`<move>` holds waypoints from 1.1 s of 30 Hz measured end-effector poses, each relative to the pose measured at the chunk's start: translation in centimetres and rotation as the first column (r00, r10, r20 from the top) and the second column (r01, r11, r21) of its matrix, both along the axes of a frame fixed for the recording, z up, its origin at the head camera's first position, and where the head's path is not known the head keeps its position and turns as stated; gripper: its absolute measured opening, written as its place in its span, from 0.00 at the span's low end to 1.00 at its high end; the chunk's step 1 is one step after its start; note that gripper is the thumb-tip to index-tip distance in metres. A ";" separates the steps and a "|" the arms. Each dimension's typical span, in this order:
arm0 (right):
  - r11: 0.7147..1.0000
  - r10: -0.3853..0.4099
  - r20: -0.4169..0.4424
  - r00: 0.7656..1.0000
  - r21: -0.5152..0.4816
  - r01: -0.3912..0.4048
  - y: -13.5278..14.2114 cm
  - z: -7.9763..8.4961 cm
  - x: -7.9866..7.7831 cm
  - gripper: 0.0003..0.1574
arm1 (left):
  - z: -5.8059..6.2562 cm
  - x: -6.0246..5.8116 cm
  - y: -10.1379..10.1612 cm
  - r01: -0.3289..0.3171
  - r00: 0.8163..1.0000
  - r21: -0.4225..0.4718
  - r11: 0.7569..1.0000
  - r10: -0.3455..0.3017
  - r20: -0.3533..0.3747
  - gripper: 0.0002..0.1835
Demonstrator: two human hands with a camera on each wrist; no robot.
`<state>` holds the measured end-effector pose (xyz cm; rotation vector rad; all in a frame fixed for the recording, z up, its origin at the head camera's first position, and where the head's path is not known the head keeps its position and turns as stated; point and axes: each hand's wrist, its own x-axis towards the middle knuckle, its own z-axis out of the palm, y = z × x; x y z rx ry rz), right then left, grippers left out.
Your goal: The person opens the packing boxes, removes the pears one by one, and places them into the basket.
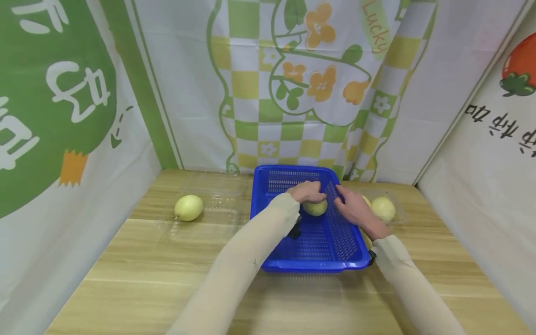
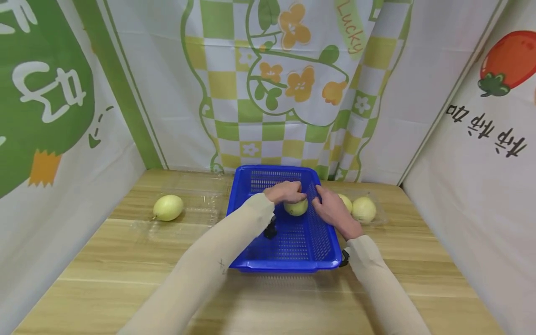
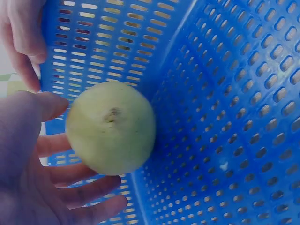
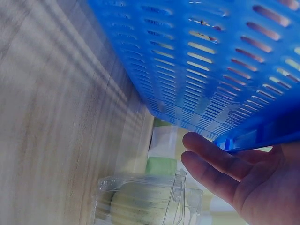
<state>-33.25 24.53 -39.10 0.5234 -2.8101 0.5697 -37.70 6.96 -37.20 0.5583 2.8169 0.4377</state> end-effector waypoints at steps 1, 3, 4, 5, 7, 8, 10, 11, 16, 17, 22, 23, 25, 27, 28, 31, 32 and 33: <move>1.000 -0.003 0.001 1.000 -0.005 0.003 0.0 0.0 0.0 0.32 | 0.2 0.0 0.0 0.017 1.000 -0.007 1.000 -0.017 -0.010 0.24; 1.000 -0.006 0.001 1.000 -0.010 0.006 0.1 0.0 0.0 0.32 | 0.7 0.1 -0.1 0.048 0.998 -0.020 0.999 -0.048 -0.029 0.21; 1.000 -0.006 0.001 1.000 -0.013 0.006 0.1 -0.1 0.0 0.32 | 0.9 0.1 -0.2 0.063 0.997 -0.026 0.998 -0.064 -0.036 0.19; 1.000 -0.005 0.002 1.000 -0.016 0.005 0.1 -0.1 0.0 0.32 | 1.2 0.1 -0.2 0.080 0.996 -0.034 0.996 -0.082 -0.045 0.18; 1.000 -0.003 0.002 1.000 -0.017 0.003 0.2 0.0 0.0 0.32 | 1.6 0.0 -0.3 0.104 0.993 -0.047 0.994 -0.106 -0.055 0.17; 1.000 -0.001 0.003 1.000 -0.016 0.001 0.2 0.0 0.0 0.32 | 1.8 0.0 -0.3 0.109 0.992 -0.049 0.993 -0.111 -0.055 0.16; 1.000 -0.003 0.015 1.000 -0.011 0.003 0.3 0.1 -0.1 0.33 | 2.1 -0.1 -0.4 0.126 0.990 -0.041 0.991 -0.128 -0.050 0.14; 1.000 -0.007 0.019 1.000 -0.008 0.007 0.3 0.1 -0.1 0.33 | 2.3 -0.2 -0.4 0.132 0.990 -0.030 0.991 -0.134 -0.044 0.13; 1.000 -0.028 0.022 0.999 0.008 0.027 0.5 0.1 -0.1 0.33 | 3.4 -0.2 -0.3 0.153 0.988 0.020 0.988 -0.152 -0.039 0.14; 1.000 -0.025 0.012 1.000 0.007 0.025 0.5 0.1 -0.1 0.33 | 3.6 -0.1 -0.3 0.157 0.987 0.026 0.987 -0.155 -0.043 0.14; 1.000 0.004 -0.028 1.000 -0.006 -0.004 0.3 -0.1 0.0 0.32 | 4.3 0.5 -0.7 0.190 0.980 0.105 0.976 -0.183 -0.072 0.13; 1.000 0.007 -0.033 0.999 -0.007 -0.007 0.3 -0.2 0.1 0.32 | 4.5 0.7 -0.9 0.199 0.978 0.125 0.972 -0.189 -0.086 0.13; 1.000 0.005 -0.034 0.999 -0.008 -0.005 0.2 -0.3 0.1 0.32 | 4.8 1.1 -1.2 0.215 0.974 0.166 0.962 -0.200 -0.104 0.13; 1.000 0.000 -0.031 1.000 -0.012 -0.001 0.1 -0.3 0.0 0.32 | 5.1 1.5 -1.6 0.231 0.970 0.191 0.954 -0.210 -0.124 0.12; 1.000 -0.004 -0.030 1.000 -0.014 0.004 0.1 -0.3 0.0 0.32 | 5.3 1.7 -1.9 0.238 0.968 0.201 0.950 -0.215 -0.132 0.12; 1.000 -0.007 -0.026 1.000 -0.016 0.006 0.0 -0.3 0.0 0.33 | 5.7 2.0 -2.6 0.253 0.960 0.226 0.941 -0.215 -0.180 0.11; 1.000 -0.007 -0.024 1.000 -0.017 0.007 0.0 -0.3 0.0 0.32 | 5.7 2.0 -2.8 0.254 0.958 0.236 0.938 -0.210 -0.194 0.12; 1.000 -0.009 -0.022 1.000 -0.015 0.009 0.0 -0.3 0.0 0.32 | 5.8 2.0 -3.1 0.256 0.955 0.242 0.936 -0.206 -0.215 0.11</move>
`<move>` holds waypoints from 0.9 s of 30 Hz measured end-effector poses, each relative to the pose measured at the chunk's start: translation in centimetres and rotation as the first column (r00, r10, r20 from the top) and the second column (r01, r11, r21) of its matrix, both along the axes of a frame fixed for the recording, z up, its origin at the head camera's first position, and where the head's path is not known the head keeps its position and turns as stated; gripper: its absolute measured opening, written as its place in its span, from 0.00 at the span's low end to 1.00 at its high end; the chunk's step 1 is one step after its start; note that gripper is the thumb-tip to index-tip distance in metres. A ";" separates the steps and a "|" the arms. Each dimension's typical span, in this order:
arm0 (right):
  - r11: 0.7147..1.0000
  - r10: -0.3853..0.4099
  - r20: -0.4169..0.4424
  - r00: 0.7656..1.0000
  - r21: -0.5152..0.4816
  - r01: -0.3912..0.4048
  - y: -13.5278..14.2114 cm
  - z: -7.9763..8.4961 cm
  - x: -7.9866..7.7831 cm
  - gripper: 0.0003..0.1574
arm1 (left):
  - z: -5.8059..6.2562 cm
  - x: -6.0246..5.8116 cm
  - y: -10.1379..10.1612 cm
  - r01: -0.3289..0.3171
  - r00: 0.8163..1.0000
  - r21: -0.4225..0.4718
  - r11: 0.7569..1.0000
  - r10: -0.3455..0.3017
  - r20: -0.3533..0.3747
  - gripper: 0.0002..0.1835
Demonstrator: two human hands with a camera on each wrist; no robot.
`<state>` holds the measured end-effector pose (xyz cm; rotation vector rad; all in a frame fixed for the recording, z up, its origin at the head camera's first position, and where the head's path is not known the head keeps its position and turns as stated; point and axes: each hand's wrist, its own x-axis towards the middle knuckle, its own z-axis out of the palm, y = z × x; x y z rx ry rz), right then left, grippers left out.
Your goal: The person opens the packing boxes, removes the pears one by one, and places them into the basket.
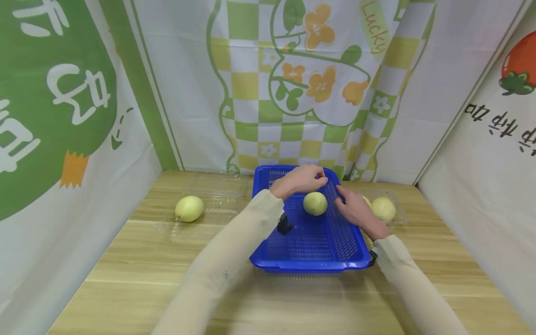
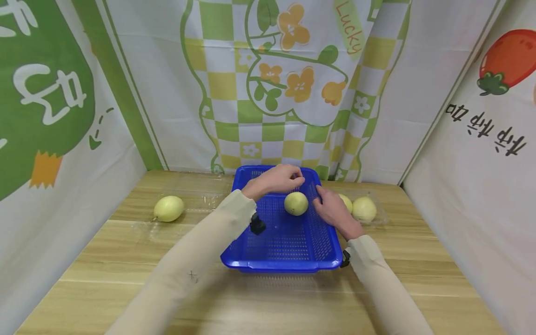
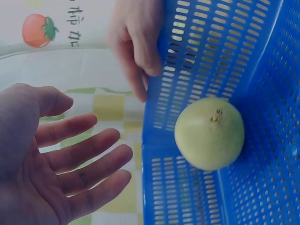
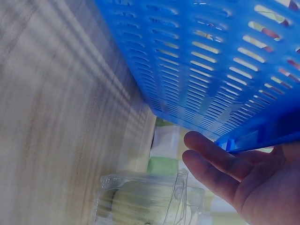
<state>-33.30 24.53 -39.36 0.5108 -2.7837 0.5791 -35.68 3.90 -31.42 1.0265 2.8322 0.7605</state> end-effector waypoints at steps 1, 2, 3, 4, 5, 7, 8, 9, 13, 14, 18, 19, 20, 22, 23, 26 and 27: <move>1.000 0.000 0.000 1.000 0.000 0.000 0.0 0.0 0.0 0.32 | 0.1 0.0 -0.3 -0.005 1.000 0.013 1.000 0.005 -0.014 0.11; 1.000 0.001 0.001 1.000 0.000 -0.001 0.0 0.0 -0.1 0.32 | 0.1 0.0 -0.6 -0.009 1.000 0.025 1.000 0.009 -0.027 0.11; 1.000 0.002 0.004 1.000 0.000 -0.002 0.0 0.0 -0.1 0.32 | 0.2 0.0 -0.8 -0.013 0.999 0.035 0.999 0.014 -0.038 0.12; 1.000 0.003 0.004 1.000 0.001 -0.003 0.0 0.0 -0.1 0.32 | 0.3 0.0 -1.1 -0.016 0.999 0.047 0.999 0.018 -0.040 0.12; 1.000 0.004 0.005 1.000 0.003 -0.004 0.0 0.1 -0.1 0.32 | 0.4 0.0 -1.4 -0.021 0.999 0.060 0.998 0.024 -0.047 0.12; 1.000 0.007 0.010 1.000 0.006 -0.007 0.0 0.1 -0.1 0.32 | 0.7 0.2 -2.0 -0.028 0.998 0.090 0.996 0.032 -0.046 0.13; 1.000 0.007 0.014 1.000 0.007 -0.007 0.0 0.1 -0.1 0.33 | 0.9 0.3 -2.2 -0.034 0.998 0.101 0.994 0.039 -0.047 0.13; 1.000 0.007 0.017 1.000 0.008 -0.007 0.1 0.1 -0.1 0.33 | 1.1 0.4 -2.5 -0.038 0.998 0.116 0.993 0.044 -0.047 0.13; 1.000 0.006 0.015 1.000 0.008 -0.006 0.1 0.0 -0.1 0.33 | 1.8 0.9 -3.2 -0.038 0.999 0.183 0.982 0.042 -0.021 0.13; 1.000 0.006 0.012 1.000 0.008 -0.006 0.1 0.0 -0.1 0.33 | 2.0 1.1 -3.4 -0.025 1.000 0.210 0.977 0.026 0.002 0.13; 1.000 0.006 0.003 1.000 0.010 -0.006 0.0 0.1 0.0 0.33 | 2.8 2.0 -4.0 0.015 0.997 0.283 0.959 -0.036 0.069 0.13; 1.000 0.005 0.002 1.000 0.012 -0.005 0.0 0.1 0.0 0.33 | 3.0 2.2 -4.1 0.026 0.996 0.289 0.957 -0.048 0.070 0.13; 1.000 0.003 0.001 1.000 0.013 -0.003 0.0 0.1 0.0 0.33 | 3.1 2.4 -4.3 0.034 0.997 0.284 0.958 -0.054 0.061 0.13; 1.000 0.001 -0.002 1.000 0.018 0.000 0.0 0.2 0.1 0.33 | 3.3 2.6 -4.6 0.052 0.997 0.272 0.961 -0.065 0.039 0.12; 1.000 0.002 -0.001 1.000 0.019 -0.002 0.0 0.2 0.1 0.33 | 3.3 2.7 -4.8 0.059 0.997 0.269 0.961 -0.071 0.035 0.11; 1.000 0.007 0.008 1.000 0.019 -0.008 -0.1 0.2 0.1 0.33 | 3.1 2.8 -5.3 0.085 0.994 0.273 0.958 -0.101 0.044 0.11; 1.000 0.010 0.011 1.000 0.021 -0.010 -0.1 0.2 0.2 0.33 | 3.0 2.9 -5.5 0.090 0.994 0.272 0.958 -0.105 0.041 0.11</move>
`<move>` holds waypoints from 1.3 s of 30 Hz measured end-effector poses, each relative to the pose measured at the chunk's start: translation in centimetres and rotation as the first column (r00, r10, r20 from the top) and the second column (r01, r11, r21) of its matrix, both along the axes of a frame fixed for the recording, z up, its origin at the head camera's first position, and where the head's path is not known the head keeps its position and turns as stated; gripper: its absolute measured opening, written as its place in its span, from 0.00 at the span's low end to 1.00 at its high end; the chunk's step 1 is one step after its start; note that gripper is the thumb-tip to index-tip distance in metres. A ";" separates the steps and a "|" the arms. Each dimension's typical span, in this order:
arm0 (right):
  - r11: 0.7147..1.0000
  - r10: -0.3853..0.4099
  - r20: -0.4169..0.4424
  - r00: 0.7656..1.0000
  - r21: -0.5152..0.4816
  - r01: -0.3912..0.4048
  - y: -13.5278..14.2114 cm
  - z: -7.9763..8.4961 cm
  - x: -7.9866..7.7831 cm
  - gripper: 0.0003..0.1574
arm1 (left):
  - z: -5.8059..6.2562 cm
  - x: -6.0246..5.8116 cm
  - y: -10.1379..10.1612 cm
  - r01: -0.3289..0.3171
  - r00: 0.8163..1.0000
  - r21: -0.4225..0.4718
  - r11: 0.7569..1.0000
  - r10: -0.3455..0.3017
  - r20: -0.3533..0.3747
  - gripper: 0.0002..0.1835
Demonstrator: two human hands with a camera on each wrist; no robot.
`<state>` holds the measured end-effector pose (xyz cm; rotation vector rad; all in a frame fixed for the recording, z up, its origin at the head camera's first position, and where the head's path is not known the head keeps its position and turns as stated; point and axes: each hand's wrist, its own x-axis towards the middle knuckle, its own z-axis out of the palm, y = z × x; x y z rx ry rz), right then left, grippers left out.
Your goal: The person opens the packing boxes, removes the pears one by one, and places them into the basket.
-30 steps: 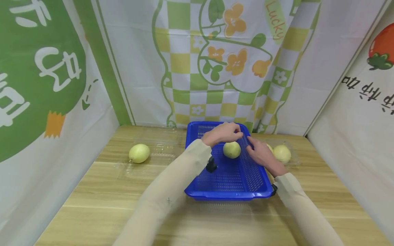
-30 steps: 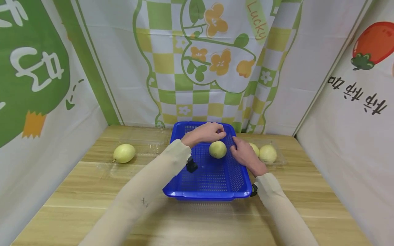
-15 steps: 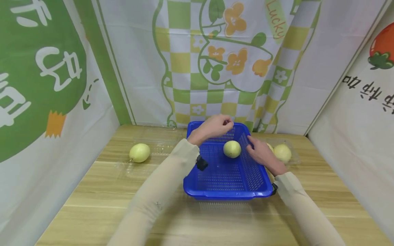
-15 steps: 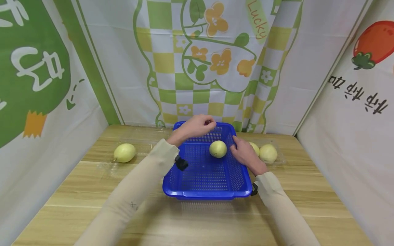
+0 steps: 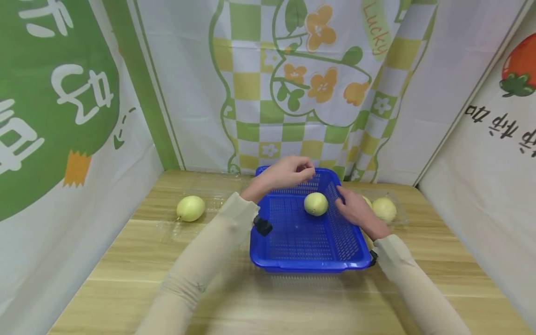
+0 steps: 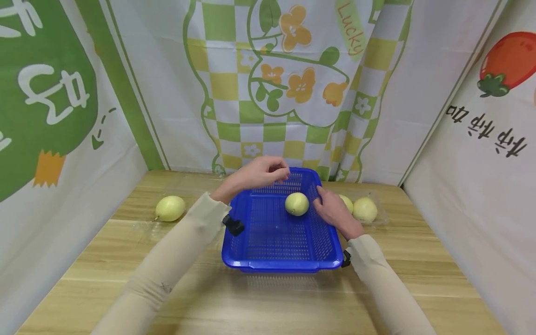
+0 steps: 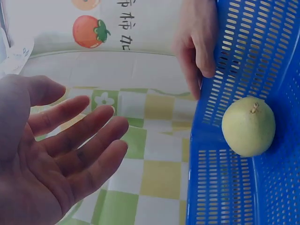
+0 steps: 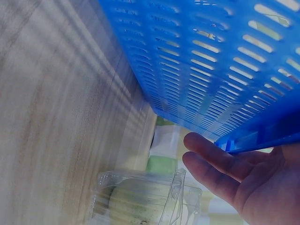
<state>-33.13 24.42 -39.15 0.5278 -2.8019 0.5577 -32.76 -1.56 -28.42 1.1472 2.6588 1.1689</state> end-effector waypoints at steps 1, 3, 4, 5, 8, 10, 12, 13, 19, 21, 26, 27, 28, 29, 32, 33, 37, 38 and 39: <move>1.000 0.002 0.003 1.000 0.000 -0.002 0.0 0.0 0.0 0.33 | -0.1 0.1 -0.2 0.001 1.000 -0.004 1.000 -0.001 -0.008 0.10; 1.000 0.004 0.004 1.000 0.002 -0.004 -0.1 -0.1 0.0 0.33 | -0.2 0.4 -0.6 -0.007 0.999 -0.017 1.000 0.006 -0.039 0.10; 1.000 0.004 0.002 1.000 0.005 -0.004 -0.1 -0.2 0.0 0.33 | -0.2 0.6 -0.8 -0.013 0.998 -0.024 1.000 0.011 -0.060 0.11; 1.000 -0.001 -0.001 1.000 0.007 0.001 -0.1 -0.2 -0.1 0.33 | -0.3 0.8 -1.1 -0.020 0.997 -0.030 0.999 0.018 -0.081 0.11; 1.000 -0.011 -0.010 1.000 0.011 0.011 -0.1 -0.2 -0.1 0.33 | -0.2 1.5 -1.7 -0.042 0.984 -0.049 0.998 0.033 -0.174 0.12; 1.000 -0.014 -0.016 1.000 0.014 0.014 -0.1 -0.2 -0.1 0.33 | -0.2 2.0 -2.2 -0.054 0.970 -0.065 0.996 0.037 -0.239 0.12; 1.000 -0.010 -0.019 1.000 0.017 0.010 -0.1 -0.1 -0.1 0.33 | -0.1 2.5 -2.6 -0.071 0.953 -0.081 0.994 0.044 -0.300 0.11; 1.000 -0.007 -0.021 1.000 0.019 0.008 -0.1 -0.1 -0.1 0.33 | -0.1 2.7 -2.8 -0.085 0.944 -0.090 0.992 0.051 -0.327 0.11; 1.000 -0.007 -0.016 1.000 0.021 0.008 -0.1 -0.3 -0.2 0.33 | 0.0 4.5 -3.7 -0.132 0.905 -0.146 0.981 0.059 -0.421 0.11; 1.000 -0.009 -0.013 1.000 0.020 0.009 0.0 -0.3 -0.2 0.33 | 0.1 5.2 -4.0 -0.137 0.897 -0.150 0.979 0.058 -0.439 0.11; 1.000 -0.012 -0.001 1.000 0.015 0.012 0.0 -0.3 -0.2 0.34 | 0.1 6.4 -4.7 -0.137 0.879 -0.116 0.984 0.067 -0.472 0.10; 1.000 -0.015 0.002 1.000 0.017 0.015 0.0 -0.3 -0.2 0.34 | 0.0 6.5 -4.8 -0.135 0.878 -0.109 0.985 0.068 -0.475 0.10; 1.000 -0.017 0.005 1.000 0.017 0.017 0.0 -0.3 -0.2 0.34 | -0.2 6.6 -5.0 -0.136 0.875 -0.104 0.985 0.070 -0.479 0.10; 1.000 -0.017 0.007 1.000 0.019 0.017 0.1 -0.3 -0.2 0.34 | -0.4 6.7 -5.2 -0.135 0.876 -0.098 0.986 0.072 -0.477 0.09; 1.000 -0.021 0.011 1.000 0.021 0.021 0.1 -0.4 -0.2 0.34 | -1.0 6.8 -6.0 -0.132 0.882 -0.074 0.989 0.083 -0.464 0.09; 1.000 -0.023 0.011 1.000 0.020 0.023 0.1 -0.3 -0.2 0.34 | -1.2 6.9 -6.3 -0.132 0.885 -0.060 0.989 0.090 -0.458 0.09; 1.000 -0.020 0.005 1.000 0.014 0.020 0.1 -0.3 -0.2 0.34 | -1.8 7.1 -7.4 -0.134 0.888 0.004 0.991 0.122 -0.443 0.08; 1.000 -0.020 0.004 1.000 0.012 0.020 0.1 -0.3 -0.2 0.34 | -1.9 7.2 -7.7 -0.137 0.889 0.017 0.990 0.131 -0.438 0.07; 1.000 -0.019 0.006 1.000 0.012 0.019 0.1 -0.3 -0.2 0.34 | -2.0 7.2 -8.0 -0.143 0.890 0.026 0.989 0.140 -0.434 0.07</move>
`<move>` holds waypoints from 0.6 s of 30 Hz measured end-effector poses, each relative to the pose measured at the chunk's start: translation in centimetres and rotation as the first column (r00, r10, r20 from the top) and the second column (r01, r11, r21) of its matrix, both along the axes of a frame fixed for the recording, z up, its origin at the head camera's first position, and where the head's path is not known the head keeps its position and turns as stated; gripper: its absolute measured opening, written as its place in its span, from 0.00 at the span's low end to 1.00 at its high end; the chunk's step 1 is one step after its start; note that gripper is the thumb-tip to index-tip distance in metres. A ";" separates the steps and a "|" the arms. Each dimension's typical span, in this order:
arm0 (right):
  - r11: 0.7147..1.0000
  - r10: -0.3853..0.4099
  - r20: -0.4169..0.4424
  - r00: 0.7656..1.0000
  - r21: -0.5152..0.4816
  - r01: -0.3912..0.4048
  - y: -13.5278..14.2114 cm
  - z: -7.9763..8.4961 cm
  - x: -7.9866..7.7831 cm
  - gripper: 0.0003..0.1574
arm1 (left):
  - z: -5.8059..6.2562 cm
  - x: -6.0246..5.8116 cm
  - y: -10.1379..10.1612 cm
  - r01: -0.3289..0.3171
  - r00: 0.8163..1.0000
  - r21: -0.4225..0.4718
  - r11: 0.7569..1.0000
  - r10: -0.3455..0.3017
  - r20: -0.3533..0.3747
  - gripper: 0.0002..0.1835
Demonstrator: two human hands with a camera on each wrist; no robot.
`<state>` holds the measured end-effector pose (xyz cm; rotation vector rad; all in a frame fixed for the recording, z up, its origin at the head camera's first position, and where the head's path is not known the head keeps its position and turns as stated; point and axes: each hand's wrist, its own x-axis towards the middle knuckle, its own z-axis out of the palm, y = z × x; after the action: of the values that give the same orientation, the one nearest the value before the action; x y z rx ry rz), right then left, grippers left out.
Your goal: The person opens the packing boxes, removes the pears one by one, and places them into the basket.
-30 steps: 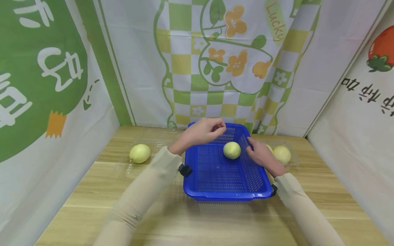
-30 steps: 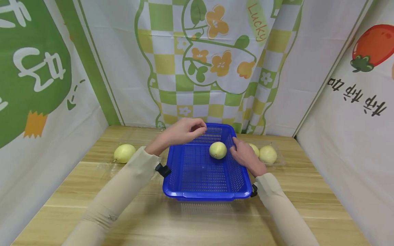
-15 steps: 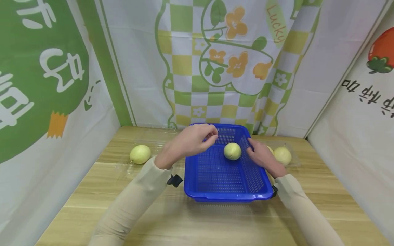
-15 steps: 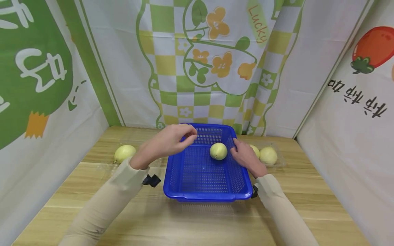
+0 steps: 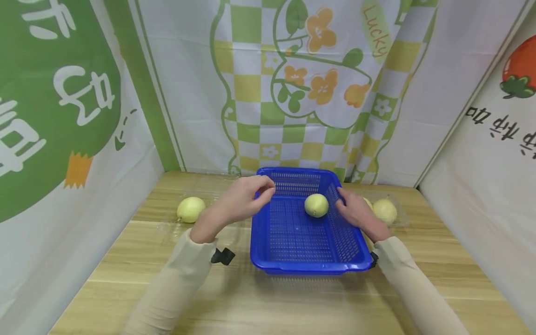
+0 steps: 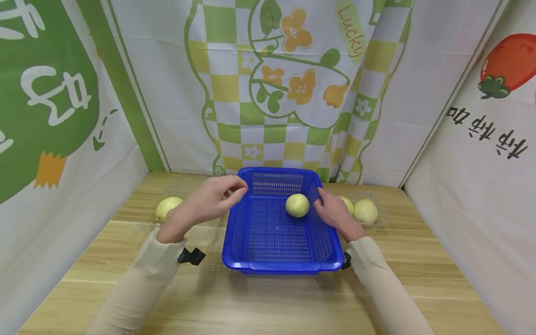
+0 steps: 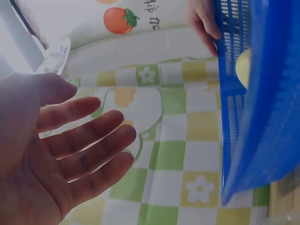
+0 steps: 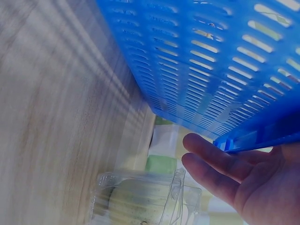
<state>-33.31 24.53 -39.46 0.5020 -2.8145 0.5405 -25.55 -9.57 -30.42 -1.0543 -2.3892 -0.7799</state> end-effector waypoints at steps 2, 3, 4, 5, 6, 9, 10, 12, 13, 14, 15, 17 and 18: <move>1.000 -0.001 0.005 1.000 0.000 0.001 0.0 0.0 0.0 0.34 | -0.3 0.0 -0.7 -0.016 1.000 0.011 1.000 0.016 0.020 0.07; 1.000 -0.001 0.009 1.000 -0.001 0.001 0.0 0.0 0.0 0.34 | -0.4 0.0 -1.1 -0.025 0.999 0.015 1.000 0.024 0.035 0.07; 1.000 -0.002 0.013 1.000 -0.002 0.002 0.0 0.0 0.0 0.34 | -0.6 0.0 -1.5 -0.033 0.998 0.017 0.999 0.032 0.053 0.07; 1.000 -0.002 0.018 1.000 -0.001 0.002 -0.1 0.1 0.0 0.34 | -0.7 0.0 -1.9 -0.045 0.997 0.017 0.999 0.044 0.071 0.08; 1.000 -0.002 0.019 1.000 0.000 0.002 -0.1 0.1 0.0 0.34 | -0.8 0.0 -2.3 -0.055 0.994 0.016 0.998 0.054 0.091 0.08; 1.000 -0.003 0.022 1.000 0.001 0.003 -0.1 0.2 0.1 0.34 | -1.0 -0.3 -3.5 -0.091 0.991 0.012 0.996 0.089 0.105 0.09; 1.000 -0.004 0.020 1.000 0.002 0.004 -0.1 0.2 0.1 0.34 | -1.0 -0.3 -3.9 -0.105 0.989 0.011 0.994 0.103 0.105 0.09; 1.000 -0.005 0.014 1.000 0.002 0.005 -0.1 0.3 0.2 0.33 | -0.9 -0.6 -4.7 -0.138 0.984 0.010 0.990 0.136 0.111 0.10; 1.000 -0.005 0.012 1.000 0.000 0.005 -0.1 0.3 0.2 0.33 | -0.8 -0.7 -5.1 -0.156 0.982 0.007 0.988 0.154 0.110 0.10; 1.000 -0.004 0.011 1.000 -0.001 0.004 -0.1 0.4 0.2 0.33 | -0.8 -0.7 -5.6 -0.176 0.977 0.005 0.984 0.175 0.120 0.10; 1.000 -0.004 0.010 1.000 -0.004 0.004 -0.1 0.4 0.3 0.33 | -0.7 -0.8 -6.1 -0.194 0.973 0.003 0.981 0.192 0.132 0.11; 1.000 -0.001 0.010 1.000 -0.006 0.001 -0.1 0.3 0.3 0.33 | -0.6 -0.9 -7.0 -0.221 0.964 0.006 0.975 0.218 0.153 0.13; 1.000 -0.001 0.014 1.000 -0.007 0.001 -0.1 0.3 0.3 0.33 | -0.6 -1.0 -7.5 -0.231 0.961 0.010 0.973 0.226 0.160 0.13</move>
<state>-33.03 24.41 -39.13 0.4974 -2.8253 0.5553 -26.51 -17.02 -30.99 -0.7103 -2.5657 -0.8385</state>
